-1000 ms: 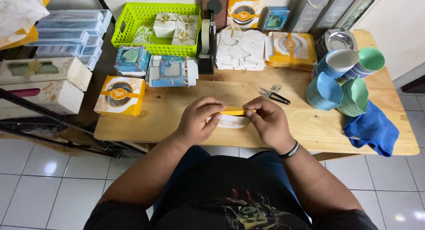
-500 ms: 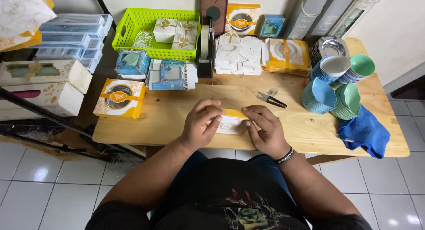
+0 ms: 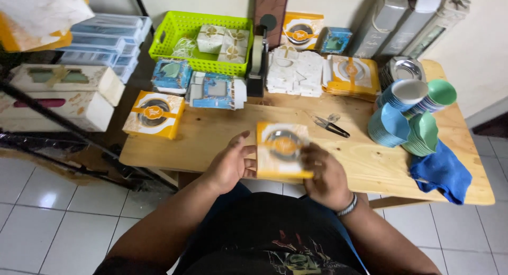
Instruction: Assembling small cardboard gift boxes by folding and tucking flaps.
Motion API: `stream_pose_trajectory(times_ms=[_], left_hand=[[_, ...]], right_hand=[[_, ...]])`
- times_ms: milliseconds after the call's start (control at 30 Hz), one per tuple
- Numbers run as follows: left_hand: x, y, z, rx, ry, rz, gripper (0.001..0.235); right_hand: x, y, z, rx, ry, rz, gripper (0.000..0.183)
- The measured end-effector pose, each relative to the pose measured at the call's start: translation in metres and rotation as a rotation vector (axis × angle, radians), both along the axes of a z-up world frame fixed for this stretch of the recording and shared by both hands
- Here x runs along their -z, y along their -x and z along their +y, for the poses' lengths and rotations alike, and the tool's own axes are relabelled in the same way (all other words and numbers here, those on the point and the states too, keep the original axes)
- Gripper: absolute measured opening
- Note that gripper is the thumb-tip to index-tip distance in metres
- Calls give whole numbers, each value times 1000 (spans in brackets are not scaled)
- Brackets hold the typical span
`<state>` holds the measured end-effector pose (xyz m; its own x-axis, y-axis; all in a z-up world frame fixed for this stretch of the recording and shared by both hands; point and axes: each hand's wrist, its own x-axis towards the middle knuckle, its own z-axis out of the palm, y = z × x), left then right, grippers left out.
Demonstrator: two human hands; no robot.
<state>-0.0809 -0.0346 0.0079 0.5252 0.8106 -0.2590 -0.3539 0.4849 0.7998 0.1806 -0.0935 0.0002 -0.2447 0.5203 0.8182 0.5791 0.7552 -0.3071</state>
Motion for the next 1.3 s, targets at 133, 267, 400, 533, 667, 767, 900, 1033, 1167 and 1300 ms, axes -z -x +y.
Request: stream_pose_trajectory(times_ms=[133, 267, 400, 533, 667, 767, 900, 1033, 1167, 1300], left_hand=[[21, 4, 5, -59, -275, 80, 93], [27, 2, -5, -65, -393, 225, 36], [31, -6, -22, -17, -533, 369, 33], [56, -12, -44, -36, -443, 98, 54], [49, 2, -59, 111, -443, 137, 87], [48, 7, -64, 160, -370, 110, 90], [41, 3, -67, 169, -150, 7, 75], [67, -2, -59, -6, -149, -100, 70], [61, 17, -49, -196, -195, -42, 62], [21, 60, -31, -400, -194, 171, 65]], right_hand=[[18, 7, -20, -38, -87, -47, 24], [10, -1, -48, -226, 511, 28, 44], [16, -1, -61, -246, 613, 91, 54], [19, -8, -62, -213, 558, 50, 51], [32, -7, -58, -123, 456, 133, 50], [47, -2, -44, -49, 346, 278, 47], [34, 29, -20, -48, 245, 338, 44], [11, 62, -11, -83, 214, 99, 40], [-18, 74, -3, -238, 235, -44, 41], [-6, 48, 8, -183, 446, 74, 47]])
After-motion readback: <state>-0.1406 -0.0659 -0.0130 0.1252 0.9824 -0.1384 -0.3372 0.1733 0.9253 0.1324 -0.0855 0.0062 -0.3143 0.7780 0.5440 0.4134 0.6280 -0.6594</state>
